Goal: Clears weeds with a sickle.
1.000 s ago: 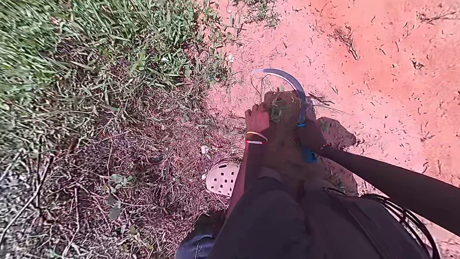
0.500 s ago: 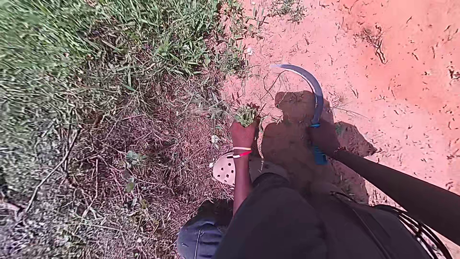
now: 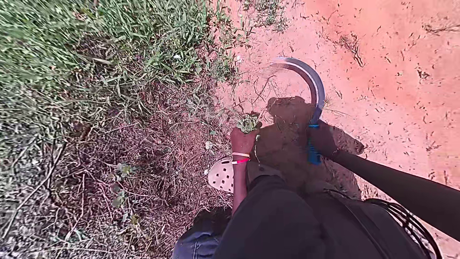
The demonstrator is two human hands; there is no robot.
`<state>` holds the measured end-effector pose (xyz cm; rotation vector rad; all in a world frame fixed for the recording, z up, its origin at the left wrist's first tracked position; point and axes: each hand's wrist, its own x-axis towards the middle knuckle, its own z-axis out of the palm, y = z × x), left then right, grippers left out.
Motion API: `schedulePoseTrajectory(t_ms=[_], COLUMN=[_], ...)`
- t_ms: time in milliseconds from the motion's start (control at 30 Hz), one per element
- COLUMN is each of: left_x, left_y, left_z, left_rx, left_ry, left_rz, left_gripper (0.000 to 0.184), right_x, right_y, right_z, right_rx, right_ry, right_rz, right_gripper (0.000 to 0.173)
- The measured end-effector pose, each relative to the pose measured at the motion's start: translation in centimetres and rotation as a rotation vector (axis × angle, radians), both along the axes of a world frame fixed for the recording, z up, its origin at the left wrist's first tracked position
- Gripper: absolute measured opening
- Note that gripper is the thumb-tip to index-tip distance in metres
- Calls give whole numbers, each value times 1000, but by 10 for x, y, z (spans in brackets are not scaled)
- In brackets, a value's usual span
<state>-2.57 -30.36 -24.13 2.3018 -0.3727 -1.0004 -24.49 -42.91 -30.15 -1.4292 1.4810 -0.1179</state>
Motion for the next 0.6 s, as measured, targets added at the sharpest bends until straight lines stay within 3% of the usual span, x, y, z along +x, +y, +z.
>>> schedulePoseTrajectory(t_ms=[100, 200, 233, 300, 333, 400, 500, 600], left_x=[-4, -3, -2, -2, -4, -5, -2, 6], left_y=[-1, -1, -1, -7, -7, -6, 5, 12], left_z=[-2, -3, -1, 7, 10, 15, 16, 19], left_rx=[27, -100, -140, -180, -177, -171, -180, -235], left_ry=[3, 64, 84, 111, 120, 115, 90, 93], left_rz=[11, 108, 135, 163, 161, 148, 141, 192], left_gripper=[45, 46, 45, 41, 41, 44, 43, 33], right_x=[-24, -54, -69, -100, -111, -120, -127, -113], right_y=[-13, -15, -8, 2, 10, 15, 4, -35], right_z=[10, 10, 10, 18, 20, 20, 25, 41], right_rx=[-165, -261, -268, -133, -69, -52, -159, -344], right_ry=[-116, -125, -2, 340, 463, 534, 434, 147], right_rz=[-159, -318, -238, 144, 320, 437, 331, -20], right_gripper=[26, 18, 22, 42, 44, 42, 43, 30])
